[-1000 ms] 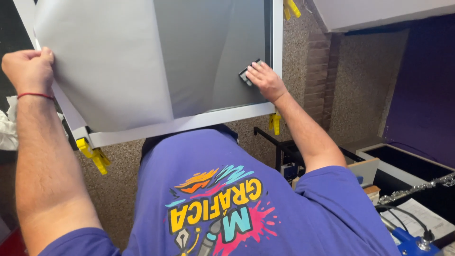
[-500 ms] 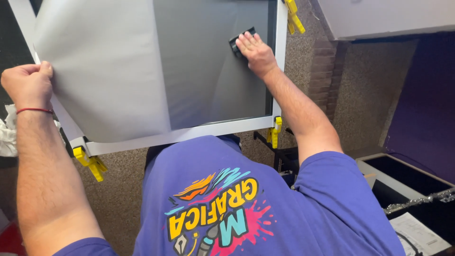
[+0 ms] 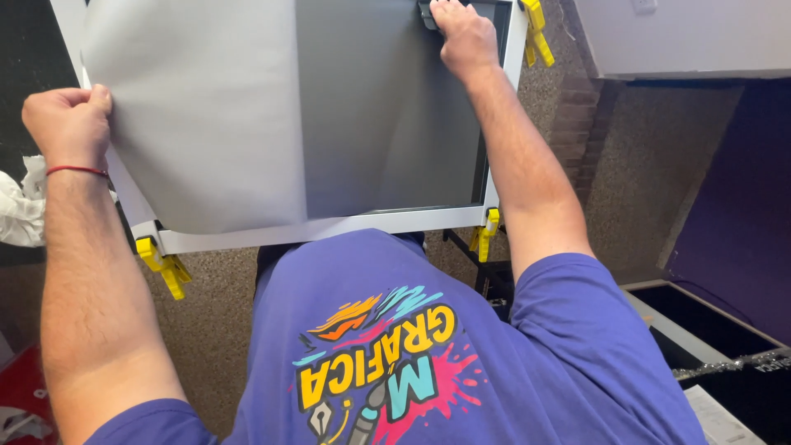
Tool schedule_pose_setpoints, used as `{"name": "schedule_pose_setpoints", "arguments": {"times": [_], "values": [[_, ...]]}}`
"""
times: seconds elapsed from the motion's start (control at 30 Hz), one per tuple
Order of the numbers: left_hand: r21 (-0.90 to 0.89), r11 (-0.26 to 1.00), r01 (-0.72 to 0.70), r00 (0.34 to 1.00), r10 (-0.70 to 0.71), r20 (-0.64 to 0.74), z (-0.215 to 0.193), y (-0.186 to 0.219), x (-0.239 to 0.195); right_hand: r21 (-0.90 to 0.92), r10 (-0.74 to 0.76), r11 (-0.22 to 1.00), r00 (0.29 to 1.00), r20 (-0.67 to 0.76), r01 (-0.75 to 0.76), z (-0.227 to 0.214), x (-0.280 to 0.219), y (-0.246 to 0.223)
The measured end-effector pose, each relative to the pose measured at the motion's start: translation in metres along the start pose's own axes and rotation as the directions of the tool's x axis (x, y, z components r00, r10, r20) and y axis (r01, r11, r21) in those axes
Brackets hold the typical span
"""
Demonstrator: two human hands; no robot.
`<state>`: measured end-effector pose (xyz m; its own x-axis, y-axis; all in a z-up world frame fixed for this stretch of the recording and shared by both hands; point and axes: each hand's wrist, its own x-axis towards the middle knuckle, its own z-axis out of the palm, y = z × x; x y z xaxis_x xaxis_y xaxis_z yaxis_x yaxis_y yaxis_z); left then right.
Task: Applying a protective or decorative film to a glass panel using a squeegee to remove air bubbles.
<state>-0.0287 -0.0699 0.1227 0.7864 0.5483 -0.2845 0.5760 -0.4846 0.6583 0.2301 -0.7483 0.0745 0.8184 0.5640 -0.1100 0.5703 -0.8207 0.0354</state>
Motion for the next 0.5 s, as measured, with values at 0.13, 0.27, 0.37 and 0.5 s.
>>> {"name": "schedule_pose_setpoints", "arguments": {"times": [0.13, 0.27, 0.37, 0.5], "values": [[-0.036, 0.999, 0.023, 1.0, -0.023, -0.009, -0.001, 0.012, 0.001, 0.151, -0.075, 0.984, 0.99, -0.116, 0.092, -0.038, -0.052, -0.006], [-0.042, 0.999, 0.022, 1.0, -0.023, -0.012, 0.0, 0.008, 0.001, -0.093, -0.348, 0.938, 0.899, -0.265, 0.335, -0.096, -0.166, -0.084], [-0.046, 0.999, 0.016, 1.0, -0.017, -0.019, -0.001, 0.011, 0.0, 0.113, -0.301, 0.943, 0.946, -0.117, 0.314, -0.066, -0.257, -0.115], [-0.076, 0.997, -0.027, 0.999, 0.025, -0.02, 0.002, 0.002, 0.004, 0.068, -0.271, 0.956, 0.946, -0.177, 0.286, -0.038, -0.256, -0.114]]}}
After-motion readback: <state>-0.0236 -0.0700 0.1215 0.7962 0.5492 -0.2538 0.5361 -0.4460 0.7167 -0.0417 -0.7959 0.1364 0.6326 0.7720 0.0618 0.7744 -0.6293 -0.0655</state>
